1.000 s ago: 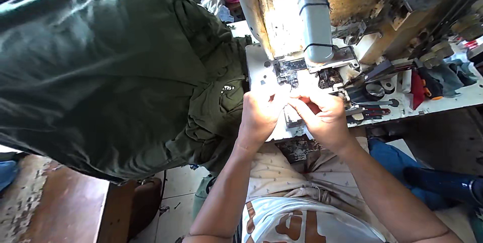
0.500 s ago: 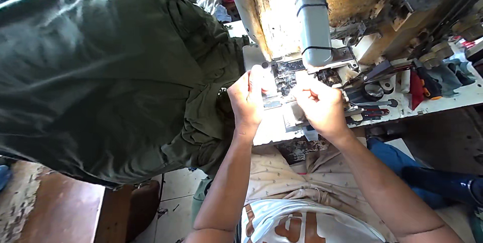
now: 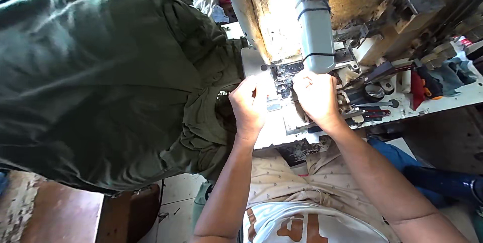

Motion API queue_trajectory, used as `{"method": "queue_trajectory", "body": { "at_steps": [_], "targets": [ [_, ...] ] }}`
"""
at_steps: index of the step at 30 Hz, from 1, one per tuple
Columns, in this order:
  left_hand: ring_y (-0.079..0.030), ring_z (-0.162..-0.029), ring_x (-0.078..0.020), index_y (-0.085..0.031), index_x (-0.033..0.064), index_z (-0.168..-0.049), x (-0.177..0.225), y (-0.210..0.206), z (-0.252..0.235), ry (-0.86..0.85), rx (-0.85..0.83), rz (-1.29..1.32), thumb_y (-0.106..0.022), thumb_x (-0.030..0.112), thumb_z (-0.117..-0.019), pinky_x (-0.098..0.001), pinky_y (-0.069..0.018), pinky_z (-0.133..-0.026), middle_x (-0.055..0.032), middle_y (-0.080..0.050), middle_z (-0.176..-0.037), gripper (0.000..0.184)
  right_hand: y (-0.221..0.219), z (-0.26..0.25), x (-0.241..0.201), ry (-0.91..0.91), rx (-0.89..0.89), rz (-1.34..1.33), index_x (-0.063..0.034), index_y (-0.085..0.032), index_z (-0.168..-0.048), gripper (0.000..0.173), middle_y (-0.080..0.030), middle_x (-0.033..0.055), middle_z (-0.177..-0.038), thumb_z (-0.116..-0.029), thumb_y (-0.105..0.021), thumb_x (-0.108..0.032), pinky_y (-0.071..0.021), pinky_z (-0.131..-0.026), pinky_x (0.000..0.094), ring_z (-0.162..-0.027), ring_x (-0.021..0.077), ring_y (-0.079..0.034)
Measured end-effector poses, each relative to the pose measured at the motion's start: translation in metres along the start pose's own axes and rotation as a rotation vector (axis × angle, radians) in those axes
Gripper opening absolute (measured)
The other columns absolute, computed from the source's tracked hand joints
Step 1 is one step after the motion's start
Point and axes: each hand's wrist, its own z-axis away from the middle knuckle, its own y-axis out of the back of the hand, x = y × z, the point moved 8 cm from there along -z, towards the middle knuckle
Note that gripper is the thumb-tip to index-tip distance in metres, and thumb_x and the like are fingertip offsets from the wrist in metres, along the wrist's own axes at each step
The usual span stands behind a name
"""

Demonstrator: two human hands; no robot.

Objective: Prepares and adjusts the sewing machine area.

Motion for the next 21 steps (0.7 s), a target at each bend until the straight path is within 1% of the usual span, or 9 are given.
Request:
{"method": "queue_trajectory", "body": {
  "at_steps": [1,3,4,9,12,14,16,21],
  "targets": [
    [-0.061,-0.068,-0.0062,-0.063,0.0068,-0.080,0.0005,0.0000,0.0025,0.004,-0.012,-0.010,-0.053,0.008,-0.1026,-0.0209,-0.0519,-0.060,-0.0008,-0.062,-0.077,0.025,-0.0011,-0.0001,-0.0009,-0.004,-0.003,0.017,-0.0137,-0.073,-0.086,0.012,-0.065,-0.0022,-0.067,-0.0921,-0.064,-0.018,-0.0503,-0.056,0.0363,-0.060,0.0110,-0.062],
    [-0.061,-0.067,-0.0062,-0.063,0.0067,-0.080,0.0011,0.0000,0.0053,0.003,-0.014,-0.010,-0.053,0.008,-0.1023,-0.0207,-0.0519,-0.059,-0.0008,-0.062,-0.077,0.024,-0.0017,0.0038,-0.0044,0.020,-0.019,0.031,-0.0141,-0.069,-0.085,0.011,-0.061,-0.0010,-0.064,-0.0941,-0.064,-0.016,-0.0466,-0.049,0.0374,-0.055,0.0136,-0.058],
    [-0.061,-0.068,-0.0063,-0.064,0.0063,-0.080,0.0013,0.0001,0.0058,-0.003,-0.009,-0.006,-0.054,0.008,-0.1022,-0.0208,-0.0524,-0.060,-0.0009,-0.062,-0.077,0.024,-0.0021,0.0057,-0.0060,0.029,-0.024,0.032,-0.0141,-0.068,-0.085,0.011,-0.059,-0.0005,-0.064,-0.0944,-0.064,-0.016,-0.0453,-0.047,0.0377,-0.054,0.0143,-0.057],
    [-0.061,-0.070,-0.0076,-0.064,0.0042,-0.080,-0.0018,0.0001,0.0044,-0.050,0.030,0.000,-0.054,0.005,-0.1008,-0.0223,-0.0529,-0.061,-0.0022,-0.062,-0.078,0.023,-0.0050,0.0076,-0.0075,0.052,-0.021,0.040,-0.0141,-0.067,-0.082,0.012,-0.059,-0.0008,-0.064,-0.0942,-0.064,-0.015,-0.0451,-0.047,0.0371,-0.054,0.0140,-0.057],
    [-0.059,-0.067,-0.0077,-0.061,0.0052,-0.077,-0.0033,-0.0002,0.0038,-0.057,0.046,-0.010,-0.054,0.005,-0.1005,-0.0226,-0.0507,-0.058,-0.0018,-0.060,-0.075,0.025,-0.0058,0.0070,-0.0055,0.044,-0.017,0.024,-0.0141,-0.066,-0.083,0.013,-0.059,-0.0004,-0.065,-0.0951,-0.063,-0.016,-0.0457,-0.048,0.0371,-0.055,0.0141,-0.057],
    [-0.059,-0.065,-0.0077,-0.061,0.0049,-0.077,-0.0044,-0.0001,0.0040,-0.057,0.057,-0.021,-0.055,0.005,-0.1007,-0.0227,-0.0503,-0.057,-0.0016,-0.059,-0.073,0.025,-0.0059,0.0068,-0.0040,0.029,-0.014,0.024,-0.0145,-0.065,-0.081,0.014,-0.059,0.0003,-0.065,-0.0947,-0.063,-0.017,-0.0455,-0.048,0.0386,-0.056,0.0154,-0.058],
    [-0.057,-0.063,-0.0072,-0.061,0.0054,-0.077,-0.0047,-0.0001,0.0042,-0.045,0.059,-0.047,-0.056,0.007,-0.1015,-0.0222,-0.0486,-0.055,-0.0009,-0.058,-0.072,0.025,-0.0060,0.0068,-0.0023,0.019,-0.019,0.015,-0.0151,-0.064,-0.081,0.014,-0.059,0.0002,-0.065,-0.0948,-0.063,-0.018,-0.0453,-0.047,0.0385,-0.055,0.0152,-0.058],
    [-0.059,-0.063,-0.0075,-0.062,0.0055,-0.078,-0.0076,-0.0003,0.0045,-0.041,0.062,-0.036,-0.055,0.007,-0.1018,-0.0227,-0.0499,-0.055,-0.0005,-0.059,-0.072,0.025,-0.0052,0.0073,-0.0003,-0.008,-0.022,-0.004,-0.0154,-0.064,-0.081,0.013,-0.061,0.0010,-0.067,-0.0945,-0.063,-0.018,-0.0464,-0.048,0.0397,-0.058,0.0161,-0.061]
  ]
}}
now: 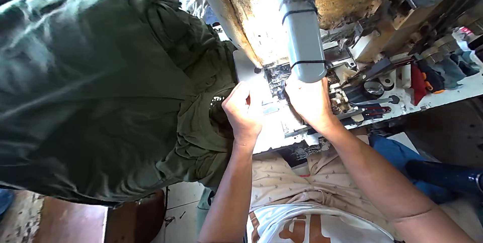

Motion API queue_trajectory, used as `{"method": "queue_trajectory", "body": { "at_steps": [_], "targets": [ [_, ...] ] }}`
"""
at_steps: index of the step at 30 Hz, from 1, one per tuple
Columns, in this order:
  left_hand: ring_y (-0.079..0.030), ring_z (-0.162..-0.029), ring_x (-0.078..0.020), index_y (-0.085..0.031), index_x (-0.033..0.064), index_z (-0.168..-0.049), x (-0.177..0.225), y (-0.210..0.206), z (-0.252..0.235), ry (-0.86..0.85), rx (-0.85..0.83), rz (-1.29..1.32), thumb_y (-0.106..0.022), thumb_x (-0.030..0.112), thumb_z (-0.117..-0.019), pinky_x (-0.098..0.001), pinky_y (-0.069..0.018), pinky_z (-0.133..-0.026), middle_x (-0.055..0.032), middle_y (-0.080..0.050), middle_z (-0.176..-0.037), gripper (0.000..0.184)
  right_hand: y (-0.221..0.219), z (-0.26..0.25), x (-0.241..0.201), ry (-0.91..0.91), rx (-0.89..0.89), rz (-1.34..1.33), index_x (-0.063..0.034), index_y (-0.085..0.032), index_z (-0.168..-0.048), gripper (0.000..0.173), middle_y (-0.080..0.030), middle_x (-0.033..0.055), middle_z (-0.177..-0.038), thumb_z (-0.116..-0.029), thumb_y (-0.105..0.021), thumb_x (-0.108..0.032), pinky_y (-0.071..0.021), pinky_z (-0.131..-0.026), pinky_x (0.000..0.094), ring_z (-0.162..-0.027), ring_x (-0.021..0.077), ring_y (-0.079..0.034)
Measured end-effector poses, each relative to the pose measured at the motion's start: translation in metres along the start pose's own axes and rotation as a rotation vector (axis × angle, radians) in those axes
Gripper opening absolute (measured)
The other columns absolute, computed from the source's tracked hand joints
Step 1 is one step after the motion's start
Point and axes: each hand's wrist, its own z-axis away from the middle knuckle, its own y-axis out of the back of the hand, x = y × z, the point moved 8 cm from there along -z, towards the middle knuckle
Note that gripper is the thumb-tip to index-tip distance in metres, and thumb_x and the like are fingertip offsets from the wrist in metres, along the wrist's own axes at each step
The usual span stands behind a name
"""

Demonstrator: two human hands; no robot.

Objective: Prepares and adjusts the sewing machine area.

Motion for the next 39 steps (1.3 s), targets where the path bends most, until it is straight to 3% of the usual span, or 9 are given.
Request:
{"method": "queue_trajectory", "body": {
  "at_steps": [18,23,39],
  "targets": [
    [-0.057,-0.062,-0.0076,-0.060,0.0068,-0.074,-0.0004,0.0000,-0.0005,0.002,0.014,0.045,-0.057,0.006,-0.1013,-0.0227,-0.0487,-0.055,-0.0003,-0.058,-0.071,0.027,0.0001,-0.0008,-0.0062,-0.008,-0.055,-0.035,-0.0138,-0.066,-0.086,0.009,-0.063,0.0026,-0.070,-0.0942,-0.065,-0.016,-0.0487,-0.050,0.0395,-0.060,0.0171,-0.062],
    [-0.057,-0.061,-0.0084,-0.062,0.0053,-0.077,-0.0010,-0.0003,-0.0006,-0.001,0.009,0.058,-0.057,0.007,-0.1017,-0.0235,-0.0489,-0.054,-0.0008,-0.058,-0.072,0.026,0.0026,0.0002,-0.0046,-0.039,-0.029,0.000,-0.0142,-0.064,-0.082,0.012,-0.061,0.0031,-0.066,-0.0933,-0.065,-0.018,-0.0458,-0.046,0.0404,-0.055,0.0185,-0.061],
    [-0.057,-0.062,-0.0089,-0.059,0.0060,-0.075,-0.0005,-0.0010,-0.0013,-0.006,0.008,0.054,-0.057,0.007,-0.1021,-0.0242,-0.0493,-0.055,-0.0006,-0.058,-0.071,0.027,0.0023,-0.0015,-0.0064,-0.070,-0.046,0.015,-0.0129,-0.064,-0.083,0.011,-0.064,0.0055,-0.070,-0.0896,-0.071,-0.018,-0.0485,-0.052,0.0451,-0.064,0.0225,-0.065]
  ]
}}
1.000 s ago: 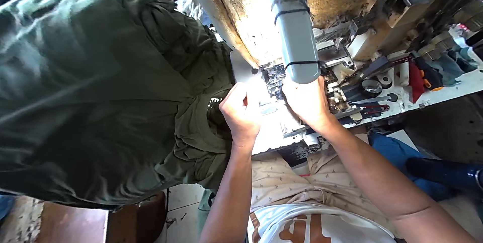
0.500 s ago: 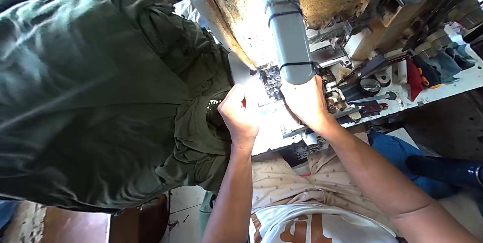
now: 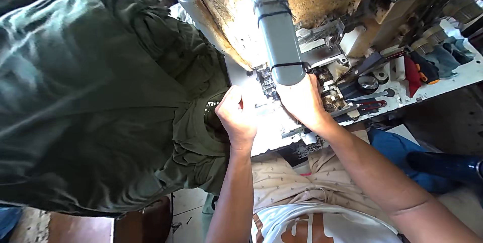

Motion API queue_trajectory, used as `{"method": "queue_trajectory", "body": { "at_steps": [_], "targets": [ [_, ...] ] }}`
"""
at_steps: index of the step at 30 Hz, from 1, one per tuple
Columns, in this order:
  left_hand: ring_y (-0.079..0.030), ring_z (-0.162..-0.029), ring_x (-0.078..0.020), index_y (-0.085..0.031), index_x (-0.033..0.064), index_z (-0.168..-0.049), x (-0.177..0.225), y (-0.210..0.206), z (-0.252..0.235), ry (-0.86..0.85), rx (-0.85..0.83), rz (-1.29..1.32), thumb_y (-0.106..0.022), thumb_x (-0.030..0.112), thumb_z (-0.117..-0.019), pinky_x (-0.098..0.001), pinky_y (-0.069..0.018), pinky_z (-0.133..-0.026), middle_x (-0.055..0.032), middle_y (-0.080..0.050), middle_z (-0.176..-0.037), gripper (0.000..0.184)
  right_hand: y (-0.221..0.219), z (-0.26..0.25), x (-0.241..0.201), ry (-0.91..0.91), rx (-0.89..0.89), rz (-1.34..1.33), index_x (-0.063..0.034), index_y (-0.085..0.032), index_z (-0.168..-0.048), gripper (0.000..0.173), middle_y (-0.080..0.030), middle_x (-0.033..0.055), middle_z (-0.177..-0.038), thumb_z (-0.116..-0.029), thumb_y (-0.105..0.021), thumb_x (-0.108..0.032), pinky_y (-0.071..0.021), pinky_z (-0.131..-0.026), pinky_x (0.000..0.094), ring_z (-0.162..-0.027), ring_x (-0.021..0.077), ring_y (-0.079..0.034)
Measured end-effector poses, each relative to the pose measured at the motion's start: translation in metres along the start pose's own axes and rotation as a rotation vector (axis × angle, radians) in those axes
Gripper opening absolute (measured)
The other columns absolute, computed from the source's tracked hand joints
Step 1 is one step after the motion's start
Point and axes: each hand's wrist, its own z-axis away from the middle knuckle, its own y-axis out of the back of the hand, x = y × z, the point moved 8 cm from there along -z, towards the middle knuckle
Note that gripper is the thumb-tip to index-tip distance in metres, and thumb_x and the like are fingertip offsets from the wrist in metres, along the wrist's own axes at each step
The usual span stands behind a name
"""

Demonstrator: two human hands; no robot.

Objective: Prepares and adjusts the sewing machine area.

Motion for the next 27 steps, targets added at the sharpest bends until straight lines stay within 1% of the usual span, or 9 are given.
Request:
{"method": "queue_trajectory", "body": {
  "at_steps": [5,9,11,13,15,18,21,24,27],
  "targets": [
    [-0.058,-0.062,-0.0099,-0.059,0.0054,-0.075,0.000,-0.001,-0.001,-0.004,0.004,0.005,-0.057,0.006,-0.1020,-0.0254,-0.0504,-0.056,-0.0014,-0.058,-0.071,0.027,-0.011,-0.011,0.006,-0.053,-0.029,0.114,-0.0132,-0.067,-0.083,0.015,-0.068,0.0048,-0.074,-0.0895,-0.069,-0.027,-0.0523,-0.063,0.0480,-0.076,0.0233,-0.070],
    [-0.059,-0.068,-0.0088,-0.063,0.0043,-0.080,0.004,-0.002,-0.001,-0.022,-0.048,-0.045,-0.062,0.006,-0.0987,-0.0245,-0.0513,-0.060,-0.0018,-0.059,-0.077,0.019,0.003,0.002,0.000,0.053,-0.014,-0.068,-0.0137,-0.065,-0.083,0.010,-0.062,0.0020,-0.067,-0.0925,-0.069,-0.016,-0.0486,-0.049,0.0384,-0.058,0.0163,-0.062],
    [-0.061,-0.073,-0.0080,-0.067,0.0050,-0.088,0.008,-0.003,-0.001,-0.021,-0.105,-0.034,-0.067,0.008,-0.0968,-0.0244,-0.0532,-0.064,-0.0015,-0.063,-0.085,0.009,0.007,0.008,0.001,0.129,-0.019,-0.224,-0.0124,-0.067,-0.086,0.010,-0.060,-0.0007,-0.066,-0.0960,-0.068,-0.014,-0.0458,-0.045,0.0309,-0.052,0.0106,-0.055],
    [-0.056,-0.069,-0.0050,-0.069,0.0087,-0.097,0.011,-0.006,-0.001,0.002,-0.151,-0.012,-0.072,0.012,-0.0949,-0.0214,-0.0494,-0.059,0.0014,-0.065,-0.089,0.005,0.010,0.015,0.000,0.178,-0.057,-0.368,-0.0100,-0.067,-0.089,0.009,-0.059,-0.0010,-0.068,-0.0973,-0.066,-0.011,-0.0463,-0.044,0.0253,-0.052,0.0075,-0.054],
    [-0.055,-0.069,-0.0036,-0.070,0.0098,-0.107,0.012,-0.007,0.000,0.006,-0.201,-0.007,-0.074,0.010,-0.0927,-0.0204,-0.0475,-0.060,0.0025,-0.067,-0.095,0.015,0.013,0.018,-0.007,0.230,-0.046,-0.409,-0.0076,-0.068,-0.089,0.007,-0.060,-0.0007,-0.072,-0.0954,-0.065,-0.005,-0.0489,-0.049,0.0231,-0.058,0.0060,-0.056],
    [-0.065,-0.086,-0.0055,-0.071,0.0091,-0.117,0.015,-0.009,0.000,-0.008,-0.273,0.024,-0.075,0.009,-0.0918,-0.0231,-0.0551,-0.073,0.0006,-0.072,-0.112,0.026,0.016,0.020,-0.015,0.282,-0.013,-0.376,-0.0071,-0.069,-0.087,0.009,-0.059,-0.0008,-0.070,-0.0940,-0.065,-0.004,-0.0463,-0.051,0.0225,-0.059,0.0057,-0.054],
    [-0.069,-0.098,-0.0102,-0.074,0.0081,-0.114,0.018,-0.008,-0.001,-0.030,-0.282,0.074,-0.075,0.006,-0.0912,-0.0282,-0.0587,-0.085,-0.0013,-0.073,-0.114,0.023,0.016,0.020,-0.020,0.293,-0.026,-0.354,-0.0078,-0.070,-0.088,0.009,-0.057,-0.0015,-0.069,-0.0948,-0.065,-0.006,-0.0439,-0.050,0.0221,-0.057,0.0053,-0.051],
    [-0.068,-0.090,-0.0106,-0.075,0.0057,-0.102,0.017,-0.006,0.000,-0.034,-0.251,0.130,-0.076,0.002,-0.0897,-0.0267,-0.0582,-0.079,-0.0028,-0.073,-0.104,0.013,0.013,0.021,-0.021,0.289,-0.049,-0.352,-0.0084,-0.071,-0.088,0.009,-0.059,-0.0015,-0.071,-0.0951,-0.065,-0.007,-0.0455,-0.050,0.0230,-0.058,0.0054,-0.053],
    [-0.065,-0.082,-0.0089,-0.074,0.0063,-0.101,0.014,-0.005,0.001,0.006,-0.257,0.133,-0.075,0.003,-0.0909,-0.0241,-0.0560,-0.072,-0.0021,-0.071,-0.100,0.011,0.010,0.023,-0.020,0.293,-0.087,-0.318,-0.0100,-0.071,-0.094,0.007,-0.061,-0.0021,-0.074,-0.0963,-0.065,-0.010,-0.0480,-0.053,0.0233,-0.061,0.0051,-0.055]
  ]
}}
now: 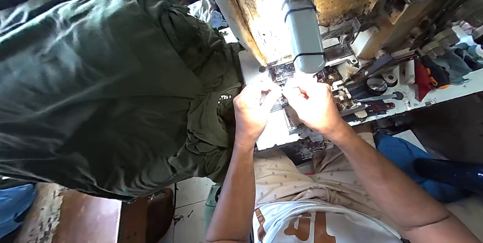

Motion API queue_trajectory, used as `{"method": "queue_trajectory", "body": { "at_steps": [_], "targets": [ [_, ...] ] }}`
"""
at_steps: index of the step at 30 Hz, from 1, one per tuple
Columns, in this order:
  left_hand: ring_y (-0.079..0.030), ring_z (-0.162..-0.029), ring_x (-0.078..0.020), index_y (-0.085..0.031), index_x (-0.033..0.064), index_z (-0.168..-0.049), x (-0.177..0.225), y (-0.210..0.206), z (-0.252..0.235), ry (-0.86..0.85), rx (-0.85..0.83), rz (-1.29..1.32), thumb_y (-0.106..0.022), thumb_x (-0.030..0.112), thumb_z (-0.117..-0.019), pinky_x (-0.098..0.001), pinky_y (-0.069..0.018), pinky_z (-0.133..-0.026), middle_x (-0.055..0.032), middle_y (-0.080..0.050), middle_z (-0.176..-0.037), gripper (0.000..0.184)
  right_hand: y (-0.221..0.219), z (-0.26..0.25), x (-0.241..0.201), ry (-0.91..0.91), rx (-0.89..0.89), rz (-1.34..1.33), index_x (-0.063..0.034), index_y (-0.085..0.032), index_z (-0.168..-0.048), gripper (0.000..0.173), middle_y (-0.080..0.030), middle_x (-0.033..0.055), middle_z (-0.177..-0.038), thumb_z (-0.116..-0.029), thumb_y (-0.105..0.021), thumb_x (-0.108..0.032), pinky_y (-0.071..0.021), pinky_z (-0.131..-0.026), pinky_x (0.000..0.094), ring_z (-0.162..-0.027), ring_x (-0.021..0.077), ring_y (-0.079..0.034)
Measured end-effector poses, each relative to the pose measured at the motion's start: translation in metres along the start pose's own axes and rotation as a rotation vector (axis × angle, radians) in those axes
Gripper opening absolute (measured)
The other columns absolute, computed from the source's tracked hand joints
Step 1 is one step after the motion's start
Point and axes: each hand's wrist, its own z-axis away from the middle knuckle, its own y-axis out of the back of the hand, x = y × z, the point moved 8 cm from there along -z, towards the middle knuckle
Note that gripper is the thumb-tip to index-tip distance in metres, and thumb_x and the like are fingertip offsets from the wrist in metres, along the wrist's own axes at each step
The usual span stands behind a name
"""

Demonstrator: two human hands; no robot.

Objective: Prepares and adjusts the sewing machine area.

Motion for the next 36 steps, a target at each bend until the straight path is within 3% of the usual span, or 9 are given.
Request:
{"method": "queue_trajectory", "body": {
  "at_steps": [3,7,12,16,21,25,36],
  "targets": [
    [-0.064,-0.082,-0.0080,-0.073,0.0082,-0.101,0.000,0.000,0.000,0.024,-0.015,-0.021,-0.070,0.006,-0.0947,-0.0238,-0.0552,-0.072,-0.0004,-0.070,-0.097,0.007,-0.003,0.002,0.000,0.045,-0.028,0.032,-0.0083,-0.074,-0.105,0.012,-0.057,-0.0025,-0.068,-0.0948,-0.069,-0.012,-0.0442,-0.049,0.0241,-0.055,0.0061,-0.050],
    [-0.062,-0.079,-0.0079,-0.070,0.0075,-0.100,-0.001,-0.002,-0.001,0.012,-0.053,-0.066,-0.067,0.008,-0.0968,-0.0244,-0.0539,-0.070,-0.0009,-0.067,-0.094,0.005,-0.003,0.004,-0.004,0.104,-0.004,0.079,-0.0062,-0.075,-0.109,0.016,-0.064,-0.0005,-0.072,-0.0956,-0.069,-0.011,-0.0483,-0.053,0.0245,-0.058,0.0063,-0.054],
    [-0.064,-0.090,-0.0094,-0.072,0.0076,-0.095,0.003,-0.002,-0.004,-0.016,-0.086,-0.133,-0.062,0.012,-0.1010,-0.0282,-0.0550,-0.081,-0.0009,-0.068,-0.094,0.013,-0.005,0.004,-0.008,0.147,0.015,0.080,-0.0068,-0.077,-0.103,0.011,-0.075,0.0021,-0.090,-0.0974,-0.068,-0.010,-0.0584,-0.071,0.0267,-0.080,0.0071,-0.069],
    [-0.064,-0.084,-0.0103,-0.071,0.0066,-0.088,-0.002,-0.001,-0.002,0.016,-0.066,-0.085,-0.056,0.010,-0.1018,-0.0281,-0.0553,-0.076,-0.0012,-0.066,-0.087,0.020,-0.004,0.004,-0.005,0.086,0.065,0.082,-0.0084,-0.075,-0.095,0.007,-0.067,-0.0002,-0.076,-0.0957,-0.067,-0.009,-0.0518,-0.055,0.0247,-0.063,0.0058,-0.061],
    [-0.066,-0.080,-0.0096,-0.070,0.0043,-0.096,-0.007,0.004,-0.001,0.044,0.042,0.011,-0.046,0.007,-0.1040,-0.0261,-0.0570,-0.072,-0.0021,-0.068,-0.089,0.025,0.002,0.002,0.009,-0.026,0.117,0.181,-0.0116,-0.072,-0.091,0.004,-0.062,-0.0017,-0.071,-0.0935,-0.068,-0.013,-0.0477,-0.050,0.0280,-0.057,0.0079,-0.056],
    [-0.063,-0.070,-0.0073,-0.067,0.0067,-0.089,-0.012,0.006,0.001,0.063,0.094,-0.095,-0.056,0.009,-0.1019,-0.0234,-0.0542,-0.062,-0.0005,-0.064,-0.080,0.017,0.000,-0.006,0.017,-0.089,0.146,0.243,-0.0134,-0.069,-0.085,0.008,-0.059,-0.0031,-0.067,-0.0924,-0.066,-0.012,-0.0462,-0.050,0.0305,-0.055,0.0088,-0.054],
    [-0.066,-0.074,-0.0075,-0.069,0.0054,-0.090,-0.012,0.007,0.002,0.046,0.121,-0.144,-0.061,0.007,-0.0998,-0.0245,-0.0573,-0.067,-0.0010,-0.068,-0.085,0.013,-0.009,-0.013,0.033,-0.273,0.079,0.288,-0.0155,-0.065,-0.088,0.007,-0.056,-0.0011,-0.064,-0.0944,-0.064,-0.015,-0.0444,-0.046,0.0371,-0.053,0.0145,-0.054]
  ]
}}
